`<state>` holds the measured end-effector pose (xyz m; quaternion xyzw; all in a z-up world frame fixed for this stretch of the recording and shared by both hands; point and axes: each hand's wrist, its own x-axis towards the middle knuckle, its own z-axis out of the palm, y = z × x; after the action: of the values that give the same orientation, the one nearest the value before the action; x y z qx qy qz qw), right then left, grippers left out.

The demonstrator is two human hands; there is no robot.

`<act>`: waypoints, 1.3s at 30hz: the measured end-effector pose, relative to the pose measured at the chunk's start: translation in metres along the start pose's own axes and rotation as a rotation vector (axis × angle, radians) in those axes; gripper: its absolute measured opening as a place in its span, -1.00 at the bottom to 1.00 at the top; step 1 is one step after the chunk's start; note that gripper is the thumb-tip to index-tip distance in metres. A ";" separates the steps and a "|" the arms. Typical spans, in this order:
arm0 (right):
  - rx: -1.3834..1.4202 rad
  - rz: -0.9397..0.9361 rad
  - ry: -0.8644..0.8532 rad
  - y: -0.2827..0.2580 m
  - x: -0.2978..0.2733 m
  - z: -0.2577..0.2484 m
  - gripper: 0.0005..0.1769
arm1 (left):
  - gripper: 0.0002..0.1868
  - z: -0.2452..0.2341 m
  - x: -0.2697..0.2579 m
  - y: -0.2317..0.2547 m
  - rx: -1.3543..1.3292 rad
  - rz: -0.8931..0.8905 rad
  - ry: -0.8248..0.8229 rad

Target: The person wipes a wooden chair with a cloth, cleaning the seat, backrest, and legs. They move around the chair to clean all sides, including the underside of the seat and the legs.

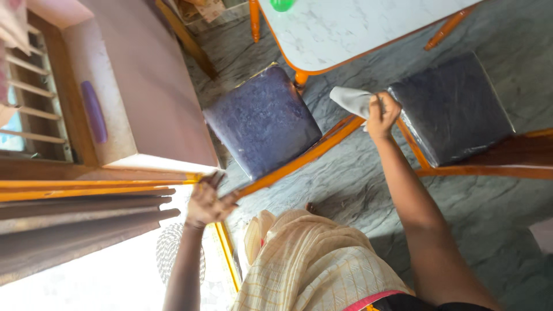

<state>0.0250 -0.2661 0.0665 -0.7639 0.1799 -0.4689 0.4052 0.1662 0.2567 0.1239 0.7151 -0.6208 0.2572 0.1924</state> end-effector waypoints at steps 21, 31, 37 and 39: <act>0.017 -0.221 -0.011 0.017 0.103 0.195 -0.80 | -0.34 0.021 0.012 -0.154 0.401 -0.785 -0.262; -0.167 -0.333 -0.023 -0.003 0.113 0.286 -0.82 | -0.13 0.053 -0.009 -0.301 0.619 -0.952 -0.306; -0.375 -0.466 0.104 0.001 0.120 0.319 -0.66 | 0.01 0.059 -0.005 -0.352 0.609 -0.916 -0.340; -0.561 -0.458 0.176 0.001 0.115 0.323 -0.52 | -0.01 0.061 0.002 -0.353 0.582 -0.939 -0.347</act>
<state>0.3603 -0.1964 0.0560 -0.8224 0.1600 -0.5438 0.0475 0.5227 0.2742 0.0923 0.9691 -0.1631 0.1835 -0.0234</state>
